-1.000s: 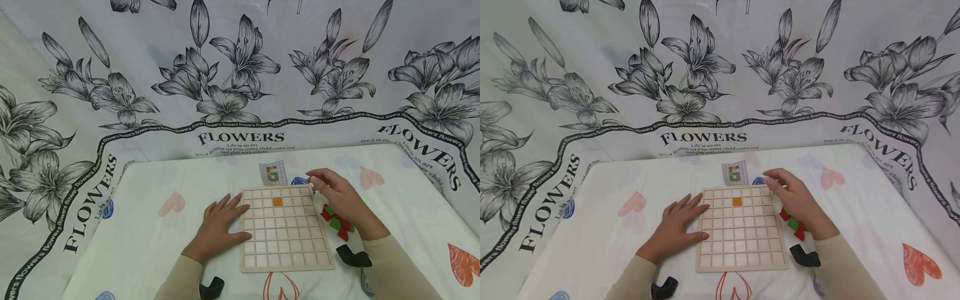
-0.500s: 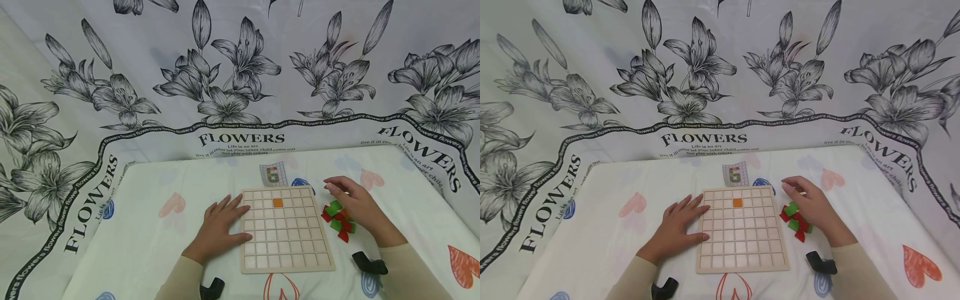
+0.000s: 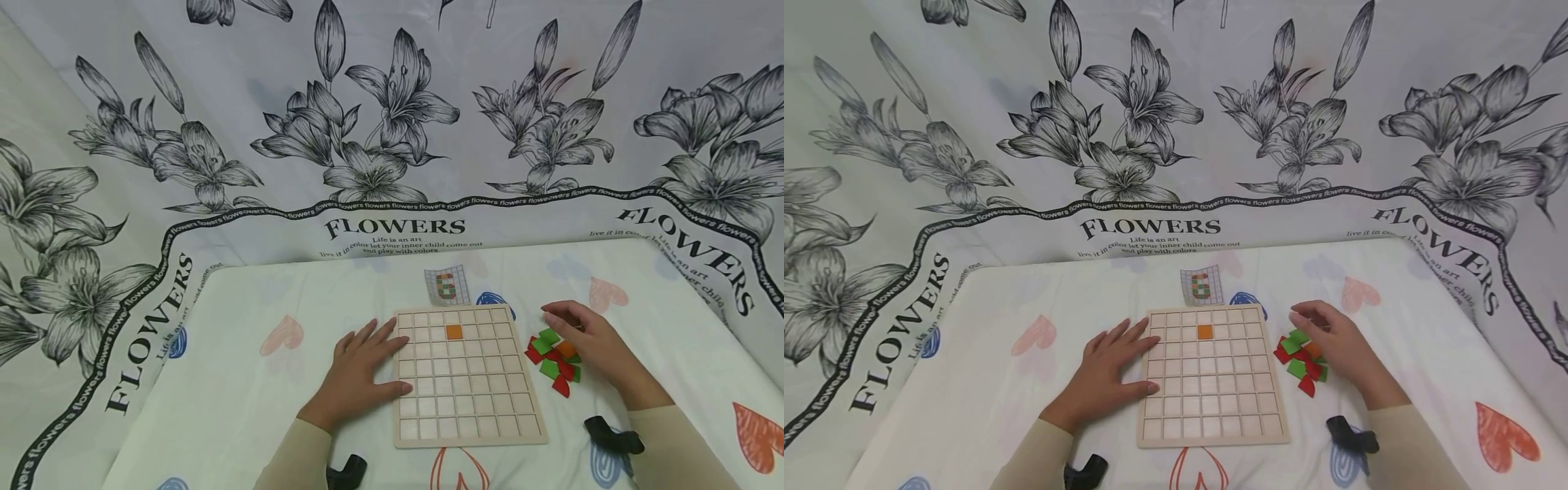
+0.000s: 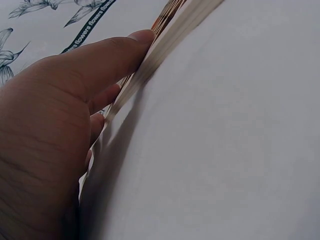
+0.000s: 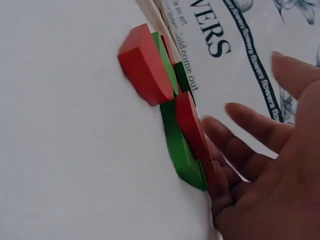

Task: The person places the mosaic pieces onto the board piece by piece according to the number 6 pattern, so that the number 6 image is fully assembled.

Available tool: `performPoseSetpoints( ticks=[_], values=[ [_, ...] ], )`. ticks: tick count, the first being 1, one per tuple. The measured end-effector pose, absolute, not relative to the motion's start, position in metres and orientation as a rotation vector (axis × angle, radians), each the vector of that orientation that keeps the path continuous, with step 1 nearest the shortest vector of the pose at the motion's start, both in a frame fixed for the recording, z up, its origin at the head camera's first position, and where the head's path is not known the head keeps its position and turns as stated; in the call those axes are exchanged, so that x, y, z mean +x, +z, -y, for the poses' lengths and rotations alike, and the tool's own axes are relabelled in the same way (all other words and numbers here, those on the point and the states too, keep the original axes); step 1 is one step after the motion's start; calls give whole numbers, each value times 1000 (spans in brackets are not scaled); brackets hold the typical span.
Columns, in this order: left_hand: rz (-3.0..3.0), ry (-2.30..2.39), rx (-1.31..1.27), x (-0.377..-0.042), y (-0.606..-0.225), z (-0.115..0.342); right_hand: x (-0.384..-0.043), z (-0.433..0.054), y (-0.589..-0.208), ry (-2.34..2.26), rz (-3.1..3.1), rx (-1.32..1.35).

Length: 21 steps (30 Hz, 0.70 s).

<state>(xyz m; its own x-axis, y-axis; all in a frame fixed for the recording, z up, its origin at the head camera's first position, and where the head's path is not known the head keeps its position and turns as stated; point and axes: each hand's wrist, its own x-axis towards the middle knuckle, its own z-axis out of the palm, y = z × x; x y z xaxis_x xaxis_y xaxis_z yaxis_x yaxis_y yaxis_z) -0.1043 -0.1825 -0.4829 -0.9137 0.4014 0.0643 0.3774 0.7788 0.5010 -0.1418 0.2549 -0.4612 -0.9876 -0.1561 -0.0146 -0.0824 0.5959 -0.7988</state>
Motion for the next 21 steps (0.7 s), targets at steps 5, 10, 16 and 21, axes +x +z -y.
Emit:
performPoseSetpoints(
  ticks=[5,10,16,21],
  values=[
    [-2923,788,638,-106,-487,183,-142,-261,-472,-1322,-2706,-242],
    [-2935,776,649,-106,-486,185,-142,-262,-477,-1306,-2707,-343],
    [-2933,781,654,-106,-485,184,-142,-260,-475,-1266,-2716,-354],
    [-2944,778,657,-106,-486,184,-143,-259,-475,-1241,-2733,-334]
  ],
)
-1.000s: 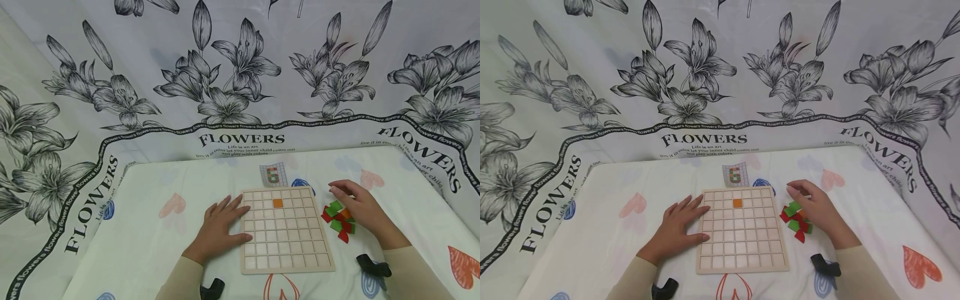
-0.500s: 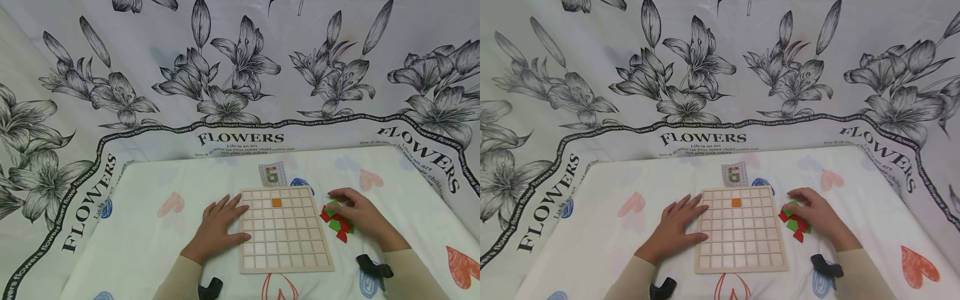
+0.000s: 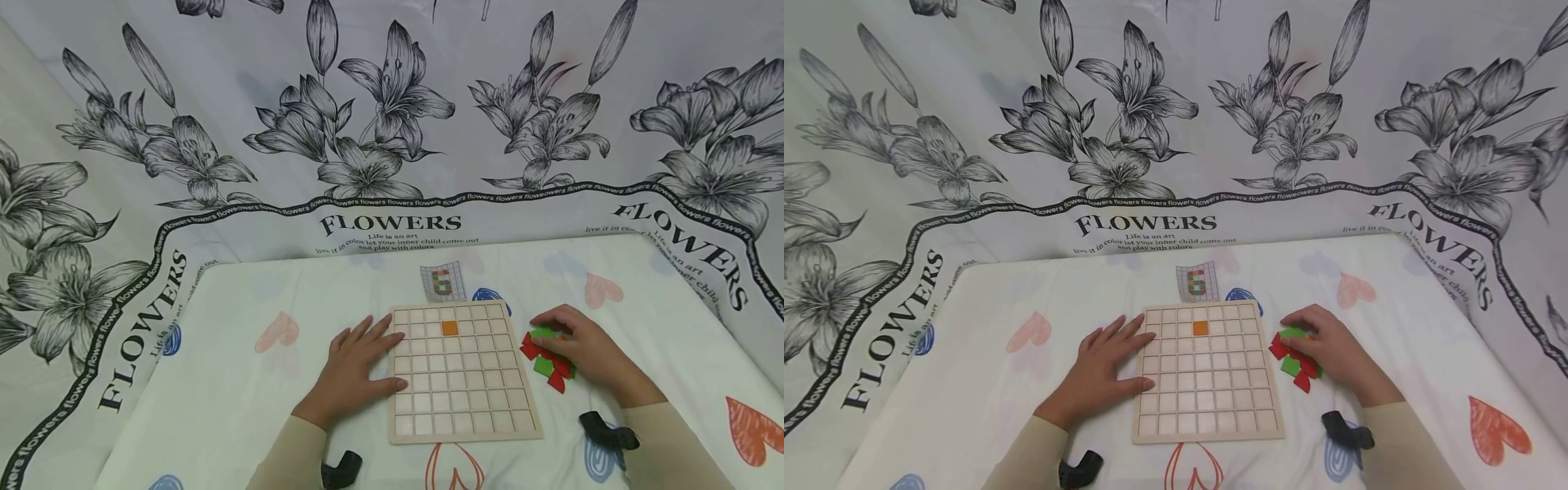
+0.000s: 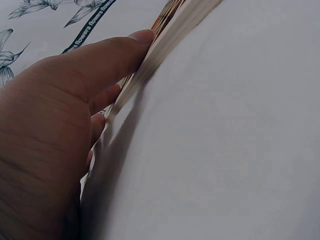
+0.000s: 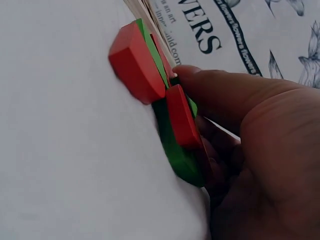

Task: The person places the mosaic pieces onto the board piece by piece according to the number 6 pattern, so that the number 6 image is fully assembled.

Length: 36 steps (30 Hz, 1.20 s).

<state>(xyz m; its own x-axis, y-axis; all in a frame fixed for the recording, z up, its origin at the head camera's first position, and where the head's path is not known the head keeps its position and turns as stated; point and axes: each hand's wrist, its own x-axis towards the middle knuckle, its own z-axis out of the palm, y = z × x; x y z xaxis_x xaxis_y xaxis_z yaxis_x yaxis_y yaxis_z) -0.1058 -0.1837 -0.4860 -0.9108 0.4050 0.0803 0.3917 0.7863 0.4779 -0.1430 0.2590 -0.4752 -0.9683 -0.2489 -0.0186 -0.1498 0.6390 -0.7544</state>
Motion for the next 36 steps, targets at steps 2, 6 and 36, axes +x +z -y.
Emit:
performPoseSetpoints(
  ticks=[2,6,36],
  values=[
    [-2946,778,655,-106,-486,184,-144,-258,-475,-1228,-2744,-318],
    [-2932,784,638,-106,-483,184,-145,-257,-475,-1229,-2741,-300],
    [-2912,791,639,-106,-486,184,-139,-257,-469,-1401,-2804,-188]
  ],
)
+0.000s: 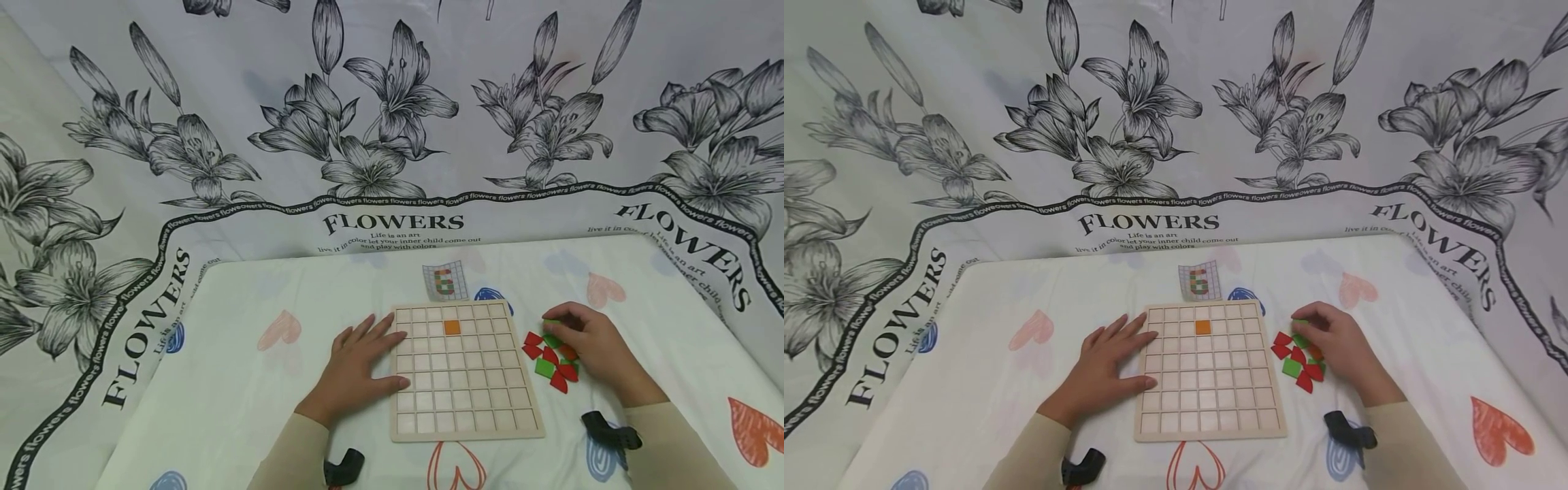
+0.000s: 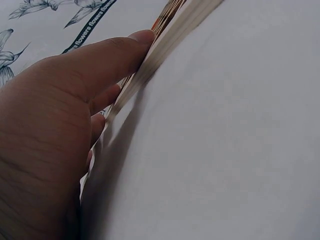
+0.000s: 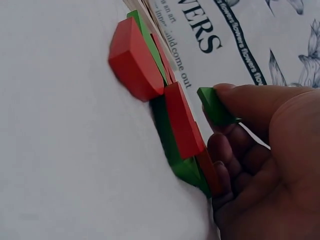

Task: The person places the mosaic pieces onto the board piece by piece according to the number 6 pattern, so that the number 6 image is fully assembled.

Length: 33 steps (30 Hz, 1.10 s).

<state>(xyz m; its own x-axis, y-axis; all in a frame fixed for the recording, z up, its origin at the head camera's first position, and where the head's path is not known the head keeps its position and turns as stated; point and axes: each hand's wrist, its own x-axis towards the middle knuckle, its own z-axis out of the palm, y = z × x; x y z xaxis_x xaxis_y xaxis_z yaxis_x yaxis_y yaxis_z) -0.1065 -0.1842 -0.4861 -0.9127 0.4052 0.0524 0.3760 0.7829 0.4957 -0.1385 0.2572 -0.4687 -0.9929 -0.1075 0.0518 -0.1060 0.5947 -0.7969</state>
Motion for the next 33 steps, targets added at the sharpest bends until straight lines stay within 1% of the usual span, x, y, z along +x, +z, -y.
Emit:
performPoseSetpoints(
  ticks=[17,33],
  values=[
    [-2911,788,639,-106,-487,184,-135,-244,-459,-1457,-2734,-170],
    [-2920,811,641,-104,-484,184,-124,-214,-451,-1518,-2647,-371]
  ],
)
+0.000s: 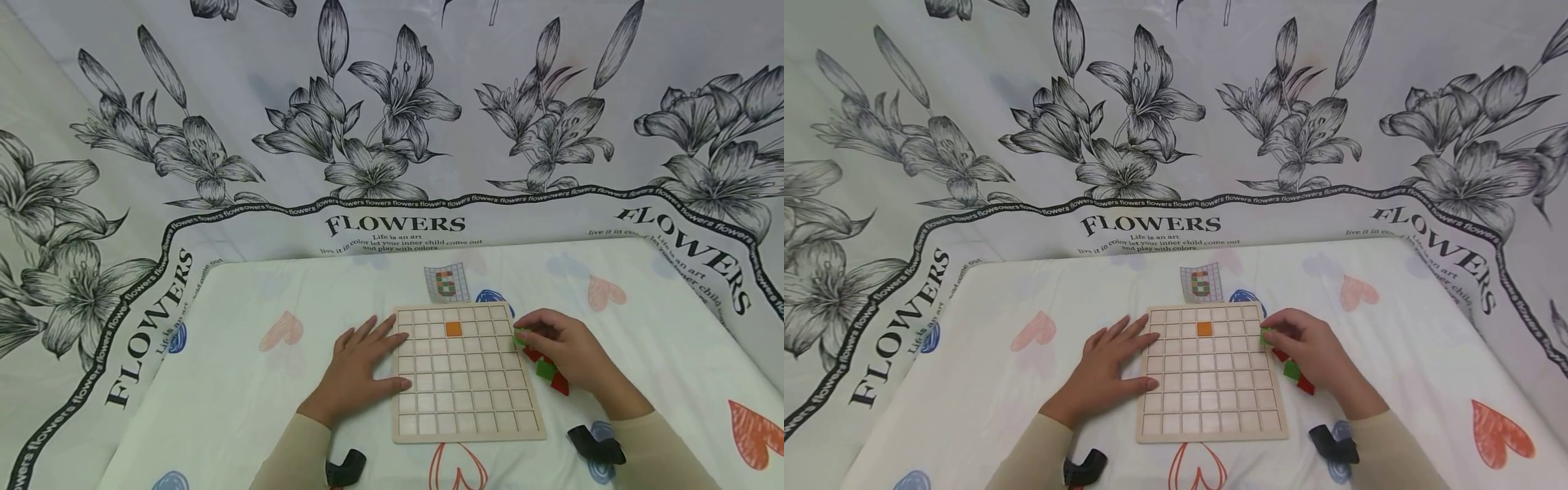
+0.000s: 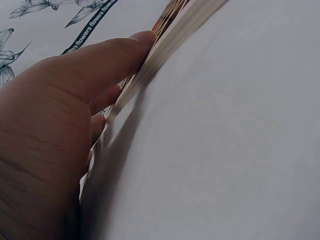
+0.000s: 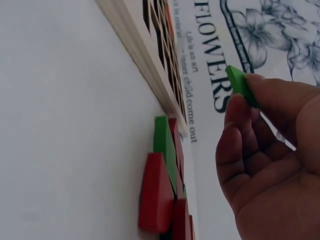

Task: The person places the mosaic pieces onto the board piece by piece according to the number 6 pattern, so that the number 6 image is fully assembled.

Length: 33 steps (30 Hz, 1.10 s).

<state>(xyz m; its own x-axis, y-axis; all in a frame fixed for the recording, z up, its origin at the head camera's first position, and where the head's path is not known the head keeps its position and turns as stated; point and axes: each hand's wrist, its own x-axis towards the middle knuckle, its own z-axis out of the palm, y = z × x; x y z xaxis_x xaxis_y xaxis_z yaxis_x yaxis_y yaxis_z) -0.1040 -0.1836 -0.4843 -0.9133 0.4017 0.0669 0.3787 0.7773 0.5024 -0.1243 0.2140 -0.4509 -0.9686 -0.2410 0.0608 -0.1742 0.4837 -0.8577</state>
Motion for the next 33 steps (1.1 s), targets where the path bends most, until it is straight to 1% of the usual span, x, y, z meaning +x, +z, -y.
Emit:
performPoseSetpoints(
  ticks=[9,17,21,26,33],
  values=[
    [-2903,789,623,-105,-487,184,-120,-199,-451,-1525,-2637,-460],
    [-2931,827,664,-105,-486,185,-116,-184,-446,-1597,-2617,-478],
    [-2922,810,645,-105,-487,186,-115,-176,-449,-1613,-2555,-501],
    [-2907,789,616,-105,-488,186,-114,-165,-453,-1592,-2531,-582],
    [-2901,791,624,-106,-487,186,-118,-152,-455,-1531,-2544,-631]
  ],
)
